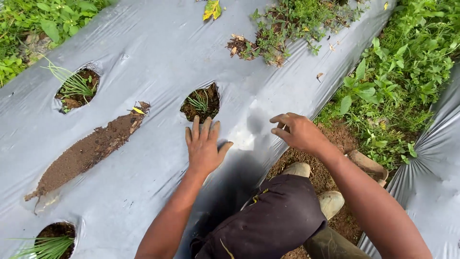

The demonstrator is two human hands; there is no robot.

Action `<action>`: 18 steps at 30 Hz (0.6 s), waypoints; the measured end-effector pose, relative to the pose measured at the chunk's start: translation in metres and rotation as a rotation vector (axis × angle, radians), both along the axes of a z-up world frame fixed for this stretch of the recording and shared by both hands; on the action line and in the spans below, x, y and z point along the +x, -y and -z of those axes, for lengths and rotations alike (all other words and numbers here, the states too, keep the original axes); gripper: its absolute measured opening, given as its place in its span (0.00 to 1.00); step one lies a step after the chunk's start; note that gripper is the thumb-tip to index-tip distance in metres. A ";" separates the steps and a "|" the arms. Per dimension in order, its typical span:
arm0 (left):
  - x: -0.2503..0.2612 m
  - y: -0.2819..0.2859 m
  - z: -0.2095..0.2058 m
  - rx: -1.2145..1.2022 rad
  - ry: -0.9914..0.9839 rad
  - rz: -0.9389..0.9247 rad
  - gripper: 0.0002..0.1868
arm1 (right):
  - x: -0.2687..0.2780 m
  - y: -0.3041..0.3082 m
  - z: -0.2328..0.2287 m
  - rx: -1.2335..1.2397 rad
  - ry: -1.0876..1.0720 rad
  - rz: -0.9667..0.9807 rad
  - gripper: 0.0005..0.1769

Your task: The person uses a small hand hoe to loosen soil and remove weeds from a narrow strip between two plastic-covered garden beds. They gather the uprooted weeds by hand and discard them, then briefly adjust the plastic sheeting around a plant hole before resuming weeding.

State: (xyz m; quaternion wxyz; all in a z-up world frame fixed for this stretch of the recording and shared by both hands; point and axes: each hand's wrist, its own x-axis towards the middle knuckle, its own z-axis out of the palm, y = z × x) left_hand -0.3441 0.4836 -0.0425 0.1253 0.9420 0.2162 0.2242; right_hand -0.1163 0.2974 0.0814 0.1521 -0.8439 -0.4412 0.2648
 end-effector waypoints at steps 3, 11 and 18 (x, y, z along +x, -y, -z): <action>-0.007 -0.025 0.025 -0.047 0.032 0.062 0.42 | -0.012 -0.083 0.039 0.093 0.066 -0.122 0.20; -0.005 -0.034 0.033 -0.069 0.153 0.035 0.37 | -0.030 -0.198 0.076 -0.109 0.227 -0.263 0.17; -0.007 -0.034 0.032 -0.118 0.124 0.026 0.33 | -0.037 -0.223 0.130 -0.172 0.408 -0.291 0.10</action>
